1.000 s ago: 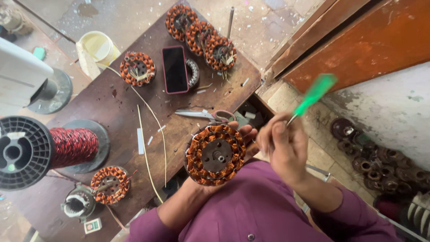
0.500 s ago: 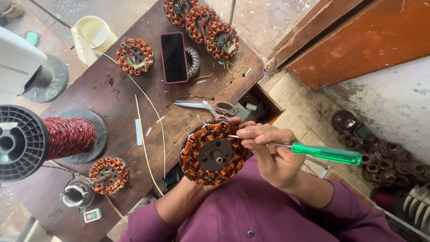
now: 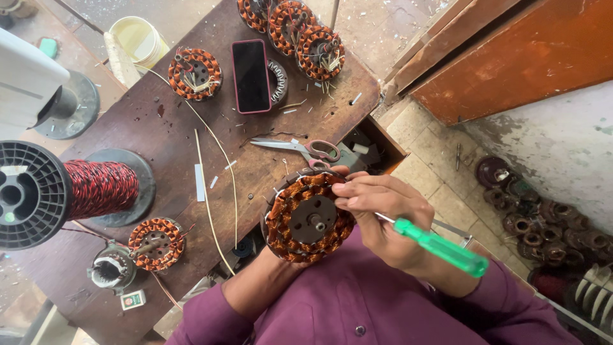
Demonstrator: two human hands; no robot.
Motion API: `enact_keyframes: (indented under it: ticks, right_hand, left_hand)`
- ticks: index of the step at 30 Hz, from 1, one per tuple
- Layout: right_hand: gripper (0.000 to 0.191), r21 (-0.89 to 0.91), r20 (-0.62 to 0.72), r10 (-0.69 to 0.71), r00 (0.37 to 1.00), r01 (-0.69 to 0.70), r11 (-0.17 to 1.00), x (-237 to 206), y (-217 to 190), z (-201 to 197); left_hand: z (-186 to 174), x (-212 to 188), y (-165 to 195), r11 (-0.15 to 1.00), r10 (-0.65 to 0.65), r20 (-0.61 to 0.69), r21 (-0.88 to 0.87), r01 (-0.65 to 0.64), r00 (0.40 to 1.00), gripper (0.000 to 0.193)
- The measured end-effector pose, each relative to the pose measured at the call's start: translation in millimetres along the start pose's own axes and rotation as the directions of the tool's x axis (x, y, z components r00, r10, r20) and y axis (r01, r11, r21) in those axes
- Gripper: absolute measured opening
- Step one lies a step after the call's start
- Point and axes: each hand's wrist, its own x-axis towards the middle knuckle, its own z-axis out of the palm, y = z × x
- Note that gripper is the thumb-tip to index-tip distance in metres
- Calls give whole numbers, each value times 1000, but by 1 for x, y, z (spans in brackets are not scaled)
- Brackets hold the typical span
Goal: The person works at a wooden bench on electric motor stators, inserting thin wooden wedge strips into the slots of a wound copper stator and pressing them in by hand. They then hold the stator in one hand and use a green-handled screwdriver to tuck and seat the windings and wedges around the slots, turning the stator as they work.
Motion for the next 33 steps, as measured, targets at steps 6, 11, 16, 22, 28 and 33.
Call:
enact_keyframes:
  ticks: [6, 11, 16, 22, 28, 33]
  right_hand:
    - [19, 367, -110, 149, 983, -99, 925, -12, 9, 5]
    - [21, 388, -118, 210, 971, -149, 909, -29, 8, 6]
    - [23, 241, -105, 90, 990, -62, 969, -23, 4, 6]
    - [18, 88, -38, 1, 999, 2, 996, -6, -6, 2]
    - [17, 43, 10, 4, 1000, -4, 999, -5, -6, 0]
    - [15, 472, -150, 356, 922, -250, 846, -19, -3, 10]
  left_hand:
    - [3, -1, -2, 999, 39, 26, -2, -39, 999, 45]
    - [10, -8, -4, 996, 70, 56, -67, -66, 996, 46]
    - [10, -9, -7, 999, 48, 65, -12, -47, 997, 47]
    - [2, -10, -4, 999, 28, 108, -17, -27, 994, 47]
    - [2, -9, -6, 999, 30, 42, -35, -28, 999, 45]
    - [4, -14, -6, 997, 57, 97, -58, -52, 994, 45]
